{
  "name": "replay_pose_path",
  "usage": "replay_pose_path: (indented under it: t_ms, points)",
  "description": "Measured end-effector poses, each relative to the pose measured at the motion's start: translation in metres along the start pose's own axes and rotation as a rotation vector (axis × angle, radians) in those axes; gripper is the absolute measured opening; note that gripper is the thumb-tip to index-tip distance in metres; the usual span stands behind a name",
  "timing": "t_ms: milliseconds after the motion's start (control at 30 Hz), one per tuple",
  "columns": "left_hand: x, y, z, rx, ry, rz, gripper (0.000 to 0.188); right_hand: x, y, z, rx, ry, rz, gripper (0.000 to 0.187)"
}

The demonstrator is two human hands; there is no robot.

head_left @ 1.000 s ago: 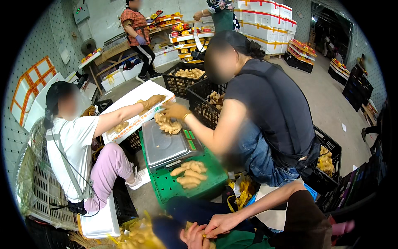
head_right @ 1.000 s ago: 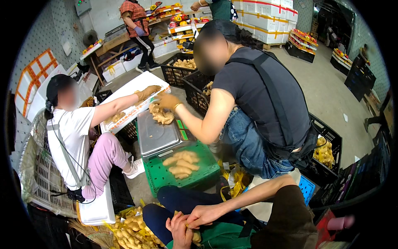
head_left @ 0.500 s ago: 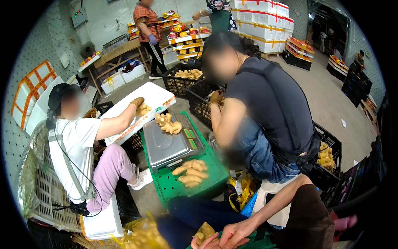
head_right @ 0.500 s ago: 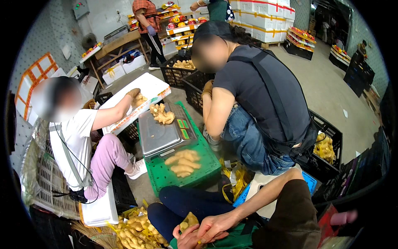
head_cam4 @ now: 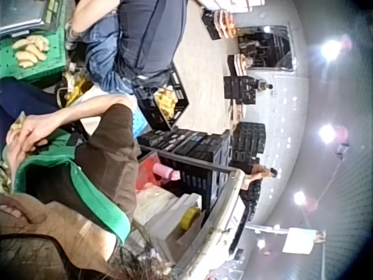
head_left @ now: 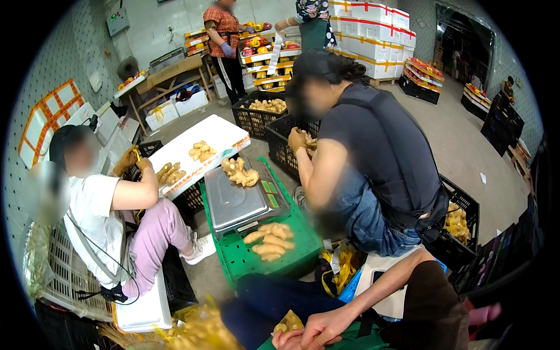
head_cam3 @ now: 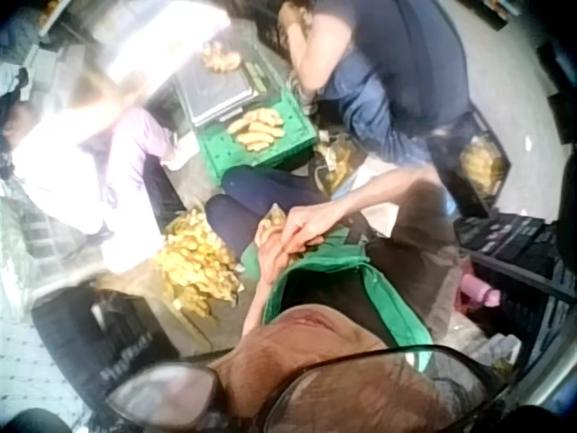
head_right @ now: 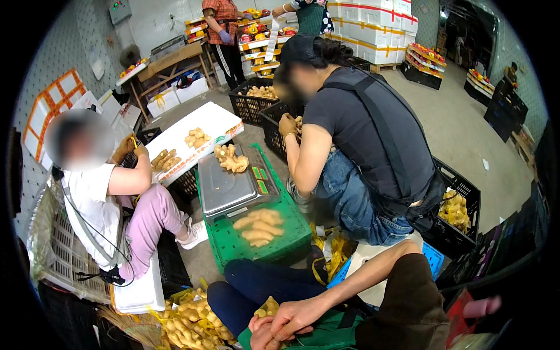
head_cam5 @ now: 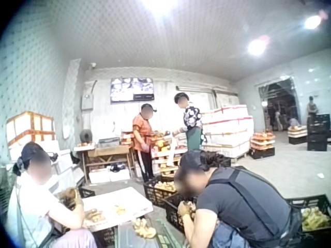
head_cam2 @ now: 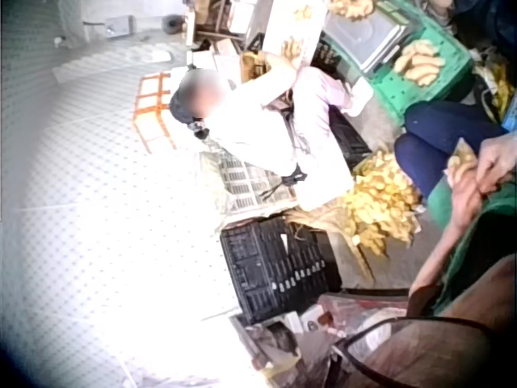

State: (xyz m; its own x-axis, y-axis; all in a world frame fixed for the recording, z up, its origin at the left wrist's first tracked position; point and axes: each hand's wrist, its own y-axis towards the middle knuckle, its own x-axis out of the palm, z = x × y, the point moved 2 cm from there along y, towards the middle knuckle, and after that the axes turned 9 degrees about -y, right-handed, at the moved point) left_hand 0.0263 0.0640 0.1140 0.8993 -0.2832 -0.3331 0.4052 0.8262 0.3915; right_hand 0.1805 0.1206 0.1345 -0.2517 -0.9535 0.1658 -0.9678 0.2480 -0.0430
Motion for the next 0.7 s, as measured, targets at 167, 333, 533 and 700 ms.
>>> replay_pose_path:
  t_ms: [167, 333, 533, 700]
  points:
    - [-0.002, 0.001, 0.001, 0.048, -0.08, 0.018, 0.016, 0.001, 0.002, 0.005, -0.024, 0.036, -0.044, 0.034]
    - [-0.006, -0.001, -0.003, 0.054, -0.267, 0.06, 0.02, 0.007, 0.01, 0.015, 0.0, 0.184, -0.046, 0.034]
    - [-0.005, -0.005, -0.003, 0.058, -0.23, 0.125, 0.02, 0.018, 0.01, 0.023, -0.009, 0.288, 0.021, 0.033]
    - [0.003, -0.001, -0.002, 0.099, -0.052, 0.004, 0.022, 0.015, -0.03, -0.001, -0.023, 0.274, 0.172, 0.032]
